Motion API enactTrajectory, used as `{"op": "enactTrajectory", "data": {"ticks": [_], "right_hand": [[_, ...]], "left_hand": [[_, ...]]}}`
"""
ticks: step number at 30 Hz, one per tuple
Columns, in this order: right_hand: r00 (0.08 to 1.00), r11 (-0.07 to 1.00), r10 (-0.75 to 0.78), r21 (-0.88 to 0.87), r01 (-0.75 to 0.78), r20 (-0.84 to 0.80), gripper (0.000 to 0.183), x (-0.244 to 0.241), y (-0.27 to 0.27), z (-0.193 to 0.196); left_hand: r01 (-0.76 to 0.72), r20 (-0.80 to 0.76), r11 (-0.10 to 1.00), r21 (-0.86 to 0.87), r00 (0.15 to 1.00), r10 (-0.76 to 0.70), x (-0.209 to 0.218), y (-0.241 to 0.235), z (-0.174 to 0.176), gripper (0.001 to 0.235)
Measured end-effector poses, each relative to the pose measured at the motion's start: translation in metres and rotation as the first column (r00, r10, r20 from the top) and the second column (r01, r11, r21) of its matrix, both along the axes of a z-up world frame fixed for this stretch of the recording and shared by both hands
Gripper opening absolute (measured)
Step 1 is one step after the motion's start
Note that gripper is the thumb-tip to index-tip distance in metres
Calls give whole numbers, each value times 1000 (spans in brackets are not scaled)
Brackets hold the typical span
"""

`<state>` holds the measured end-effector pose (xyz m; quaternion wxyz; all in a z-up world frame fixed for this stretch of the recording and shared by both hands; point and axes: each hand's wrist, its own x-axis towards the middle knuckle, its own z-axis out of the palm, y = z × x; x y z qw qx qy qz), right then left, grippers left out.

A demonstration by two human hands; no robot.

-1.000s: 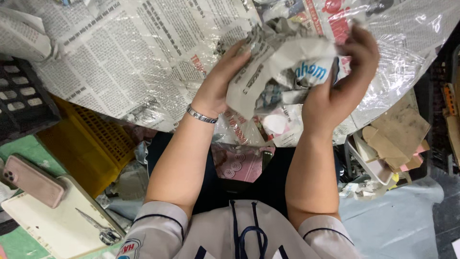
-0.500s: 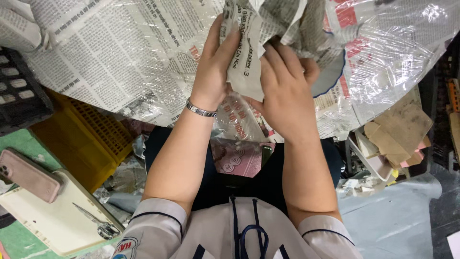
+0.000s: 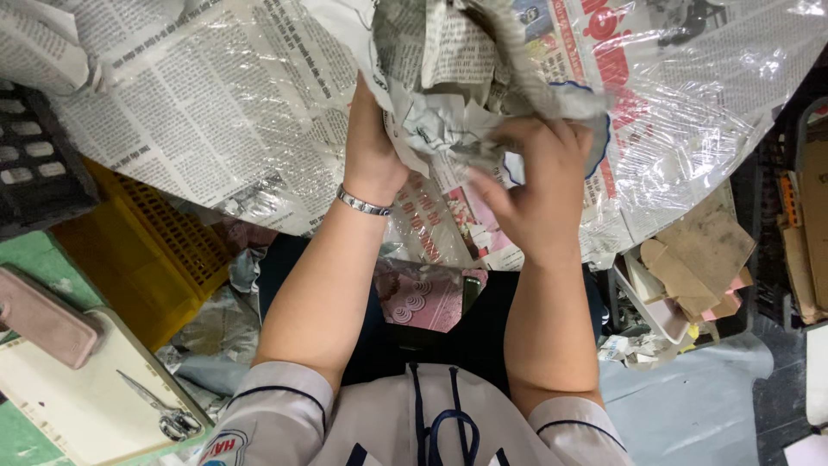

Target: The person wraps small ceramic items, including a cup and a bowl, in newspaper. They fold the paper around each item and place the wrapped objects on the table.

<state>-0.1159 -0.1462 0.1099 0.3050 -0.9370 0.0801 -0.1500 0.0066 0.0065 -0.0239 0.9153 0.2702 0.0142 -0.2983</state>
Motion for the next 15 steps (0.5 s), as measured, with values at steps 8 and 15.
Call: {"op": "enactTrajectory", "data": {"ticks": [8, 15], "right_hand": [[920, 875, -332, 295, 383, -210, 28, -3, 4, -14], [963, 964, -265, 44, 263, 52, 24, -5, -3, -15]], "left_hand": [[64, -63, 981, 183, 997, -53, -12, -3, -3, 33], [79, 68, 871, 486, 989, -128, -21, -4, 17, 28]]}}
